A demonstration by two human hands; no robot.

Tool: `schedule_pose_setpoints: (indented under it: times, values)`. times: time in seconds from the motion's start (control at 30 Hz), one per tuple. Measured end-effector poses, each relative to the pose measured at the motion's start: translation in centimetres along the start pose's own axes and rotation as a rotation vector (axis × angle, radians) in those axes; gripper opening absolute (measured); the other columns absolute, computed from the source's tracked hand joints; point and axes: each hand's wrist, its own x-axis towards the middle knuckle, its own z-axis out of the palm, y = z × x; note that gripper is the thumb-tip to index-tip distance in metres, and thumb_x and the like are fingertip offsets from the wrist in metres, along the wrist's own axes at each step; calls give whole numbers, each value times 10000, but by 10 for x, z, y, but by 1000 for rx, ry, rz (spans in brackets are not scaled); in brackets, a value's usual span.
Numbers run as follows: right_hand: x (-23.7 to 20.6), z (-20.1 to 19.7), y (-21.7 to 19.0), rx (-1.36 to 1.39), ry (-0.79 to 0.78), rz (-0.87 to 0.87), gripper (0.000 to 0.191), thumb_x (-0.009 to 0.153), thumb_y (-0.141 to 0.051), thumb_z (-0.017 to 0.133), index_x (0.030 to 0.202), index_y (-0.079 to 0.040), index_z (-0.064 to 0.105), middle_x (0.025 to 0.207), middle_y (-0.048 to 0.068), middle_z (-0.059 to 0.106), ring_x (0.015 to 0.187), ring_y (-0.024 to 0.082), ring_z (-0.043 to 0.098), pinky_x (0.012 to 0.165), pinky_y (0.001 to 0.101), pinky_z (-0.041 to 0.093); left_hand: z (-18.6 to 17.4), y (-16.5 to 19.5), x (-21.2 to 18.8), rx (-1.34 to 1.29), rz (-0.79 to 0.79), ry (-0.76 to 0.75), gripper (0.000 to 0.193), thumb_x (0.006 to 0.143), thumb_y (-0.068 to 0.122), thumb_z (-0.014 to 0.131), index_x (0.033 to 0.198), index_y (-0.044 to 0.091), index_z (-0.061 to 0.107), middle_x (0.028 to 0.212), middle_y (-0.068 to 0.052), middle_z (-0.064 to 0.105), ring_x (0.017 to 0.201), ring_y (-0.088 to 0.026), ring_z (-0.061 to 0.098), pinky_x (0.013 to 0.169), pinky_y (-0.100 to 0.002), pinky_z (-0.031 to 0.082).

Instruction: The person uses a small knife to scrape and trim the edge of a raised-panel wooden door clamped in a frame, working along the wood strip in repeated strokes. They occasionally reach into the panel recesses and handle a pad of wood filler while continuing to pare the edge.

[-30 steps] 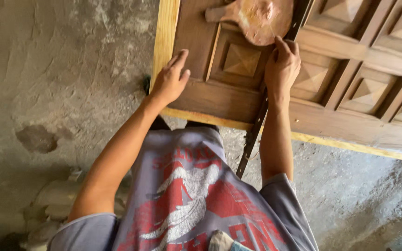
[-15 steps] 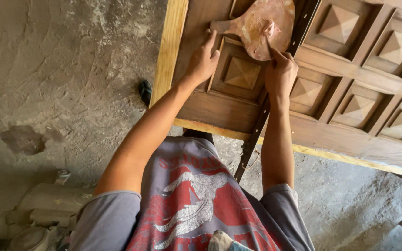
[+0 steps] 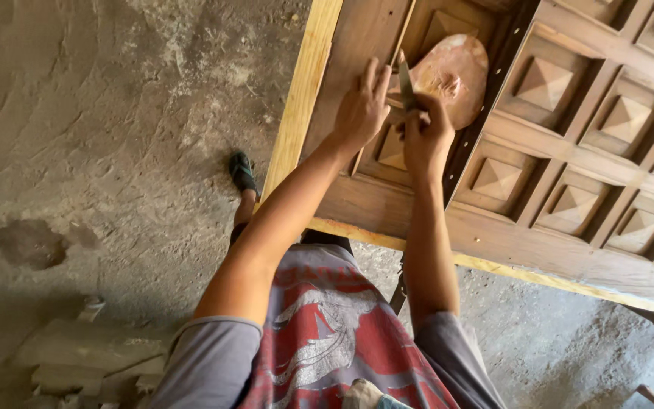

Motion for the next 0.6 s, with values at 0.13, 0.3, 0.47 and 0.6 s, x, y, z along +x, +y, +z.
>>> schedule_pose_setpoints:
  times: [0.13, 0.3, 0.47, 0.6]
  values:
    - [-41, -34, 12, 190, 25, 84, 223, 1040, 5, 565, 1256, 8, 618, 926, 60, 685, 730, 116, 674, 597, 244, 518, 17, -2, 19, 229, -8, -229, 333, 1042, 107, 683, 1328, -40, 596, 1320, -225, 602, 1227, -387, 635, 809, -482, 604]
    - [-87, -98, 39, 203, 161, 105, 225, 1040, 28, 574, 1257, 61, 621, 959, 99, 676, 744, 131, 668, 630, 261, 529, 20, -7, -7, -14, 65, -388, 410, 923, 211, 712, 1178, -84, 583, 1228, -301, 568, 767, -366, 689, 627, -465, 602]
    - [-121, -128, 64, 218, 270, 186, 220, 1033, 37, 544, 1239, 73, 613, 1002, 108, 679, 760, 159, 693, 640, 285, 563, 25, 18, -14, -280, -51, 106, 427, 890, 217, 731, 1176, -38, 543, 1062, -258, 610, 858, -416, 661, 696, -483, 564]
    - [-130, -133, 74, 312, 315, 221, 217, 1035, 39, 555, 1245, 71, 599, 1024, 110, 685, 778, 172, 700, 657, 290, 566, 51, 39, -4, -349, -149, 198, 408, 935, 281, 712, 1151, -9, 523, 999, -234, 629, 865, -413, 666, 708, -480, 553]
